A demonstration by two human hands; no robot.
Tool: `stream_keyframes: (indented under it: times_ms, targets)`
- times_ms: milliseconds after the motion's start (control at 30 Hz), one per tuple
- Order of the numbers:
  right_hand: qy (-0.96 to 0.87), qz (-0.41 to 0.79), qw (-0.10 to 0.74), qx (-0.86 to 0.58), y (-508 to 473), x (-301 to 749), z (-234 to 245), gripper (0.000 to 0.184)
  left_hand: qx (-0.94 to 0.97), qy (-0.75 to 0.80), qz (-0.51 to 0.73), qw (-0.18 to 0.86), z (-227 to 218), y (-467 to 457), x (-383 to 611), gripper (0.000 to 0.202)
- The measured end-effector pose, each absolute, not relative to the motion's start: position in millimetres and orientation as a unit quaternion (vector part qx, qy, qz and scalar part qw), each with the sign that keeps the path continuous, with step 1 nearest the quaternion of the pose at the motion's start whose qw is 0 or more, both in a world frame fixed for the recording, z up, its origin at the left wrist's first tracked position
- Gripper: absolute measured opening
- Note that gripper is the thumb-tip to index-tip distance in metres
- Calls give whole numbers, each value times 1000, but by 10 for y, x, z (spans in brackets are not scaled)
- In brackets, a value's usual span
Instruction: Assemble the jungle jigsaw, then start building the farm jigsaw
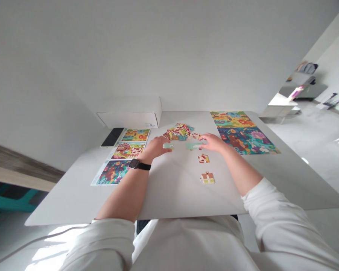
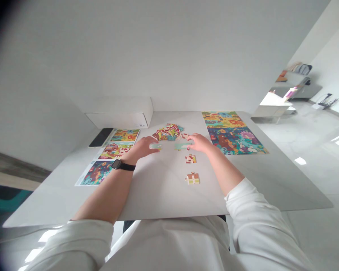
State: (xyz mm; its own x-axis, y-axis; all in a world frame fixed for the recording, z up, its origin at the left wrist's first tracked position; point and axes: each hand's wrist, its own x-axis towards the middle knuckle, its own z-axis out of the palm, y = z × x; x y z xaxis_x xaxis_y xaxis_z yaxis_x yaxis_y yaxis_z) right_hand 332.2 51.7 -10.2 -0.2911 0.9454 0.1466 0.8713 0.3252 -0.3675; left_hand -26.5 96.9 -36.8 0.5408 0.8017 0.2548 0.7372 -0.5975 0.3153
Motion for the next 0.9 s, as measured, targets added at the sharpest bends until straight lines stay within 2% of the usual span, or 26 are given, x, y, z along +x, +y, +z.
stream_keyframes:
  times_ms: [100,267,467,700,900]
  targets:
    - [-810,124,153,-553,664,3266,-249,36,884,417,183,110,-406,990,-289,37]
    - [-826,111,161,-528,733,3304,-392,23,881,411,201,118,-442,1029,-314,23]
    - [-816,112,186,-536,725,3336,-461,21,876,413,214,126,-466,1048,-282,20]
    - [-703,97,256,-656,978,3422,-278,25,813,478,317,96,-384,885,-132,17]
    - [-669,109,173,-715,1200,3331,-385,36,791,487,351,115,-382,850,-17,21]
